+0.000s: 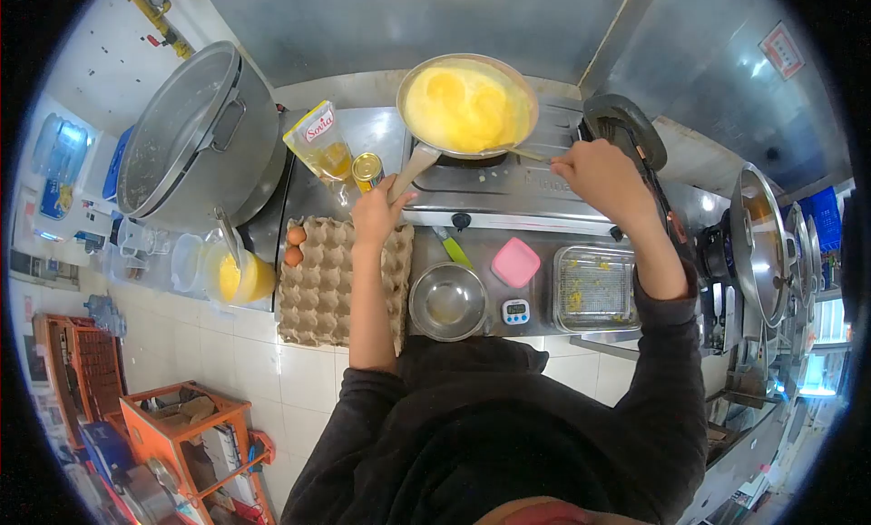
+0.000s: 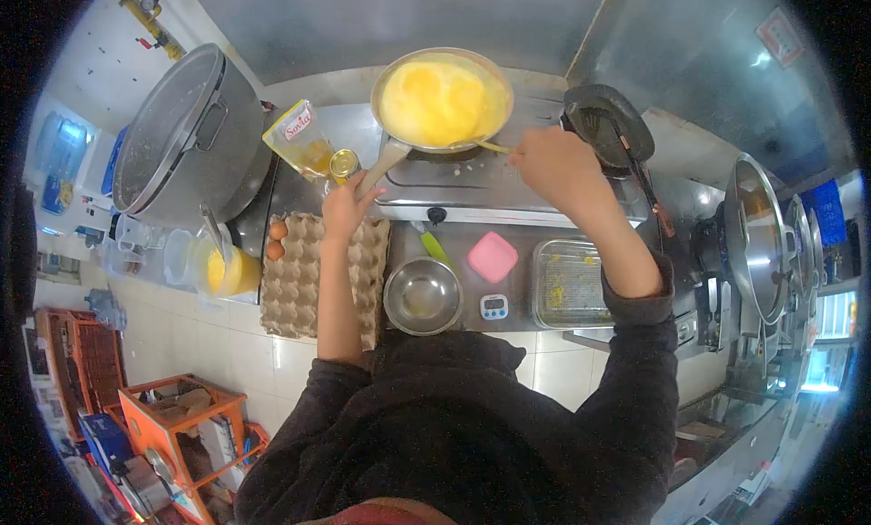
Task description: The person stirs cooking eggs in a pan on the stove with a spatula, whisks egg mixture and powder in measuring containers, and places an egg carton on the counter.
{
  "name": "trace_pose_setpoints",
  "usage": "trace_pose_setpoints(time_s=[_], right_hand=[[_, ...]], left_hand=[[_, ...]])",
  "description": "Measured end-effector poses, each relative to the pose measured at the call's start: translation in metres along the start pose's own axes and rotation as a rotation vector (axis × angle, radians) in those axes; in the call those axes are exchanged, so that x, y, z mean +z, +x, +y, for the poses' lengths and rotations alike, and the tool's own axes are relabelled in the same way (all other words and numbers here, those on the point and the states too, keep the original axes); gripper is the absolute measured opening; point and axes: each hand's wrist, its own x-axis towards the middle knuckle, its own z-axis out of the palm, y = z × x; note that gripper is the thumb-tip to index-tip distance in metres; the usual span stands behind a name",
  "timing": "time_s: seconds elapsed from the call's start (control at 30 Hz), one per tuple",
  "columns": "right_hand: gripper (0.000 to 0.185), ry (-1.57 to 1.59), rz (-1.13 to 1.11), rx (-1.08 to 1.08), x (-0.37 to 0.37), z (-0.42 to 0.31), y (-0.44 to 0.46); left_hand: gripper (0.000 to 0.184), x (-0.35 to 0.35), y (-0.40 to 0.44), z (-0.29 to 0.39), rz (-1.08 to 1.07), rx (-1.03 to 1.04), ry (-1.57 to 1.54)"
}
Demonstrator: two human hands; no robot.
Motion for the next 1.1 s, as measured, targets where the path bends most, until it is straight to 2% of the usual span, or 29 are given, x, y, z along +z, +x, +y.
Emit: trace_pose_setpoints(time_s=[0.17,0.23,0.33,0.47,0.53,0.73,0.87,0.93,1.1], right_hand=[[0.025,-0.126,0.044,0.005,0.044,-0.004,0.030],[0.027,-0.070,0.118,0.150,0.070,0.008,0.055],[0.030,0.013,0.158,0.143,0.101,0.024,0.087],[0.029,0.011,0.221,0.120,0.131,0.014,0.120],[0.028,0.062,0.284,-0.048,0.144,0.007,0.128],[0.026,0.081,0.119,-0.194,0.112,-0.008,0.086],[0.027,0.163,0.072,-0.168,0.079,0.021,0.047],[0.031,0.170,-0.125,-0.062,0.050,0.036,0.035],[0.032,0.391,-0.044,-0.031,0.020,0.090,0.010]], left_hand=[[0.055,-0.002,0.000,0.001,-0.024,-0.022,0.003],[0.054,-0.004,0.000,0.004,-0.004,-0.014,-0.027],[0.055,-0.011,0.000,0.006,-0.012,-0.001,-0.037],[0.056,-0.011,0.001,0.005,-0.038,0.000,-0.058],[0.055,-0.007,0.001,0.003,-0.034,0.000,-0.057],[0.055,-0.004,-0.002,0.001,0.030,0.032,-0.023],[0.054,-0.002,0.000,0.002,0.022,0.012,-0.021],[0.054,-0.006,-0.001,0.006,0.008,-0.003,-0.004],[0.053,-0.001,-0.001,0.003,0.037,0.012,0.005]])
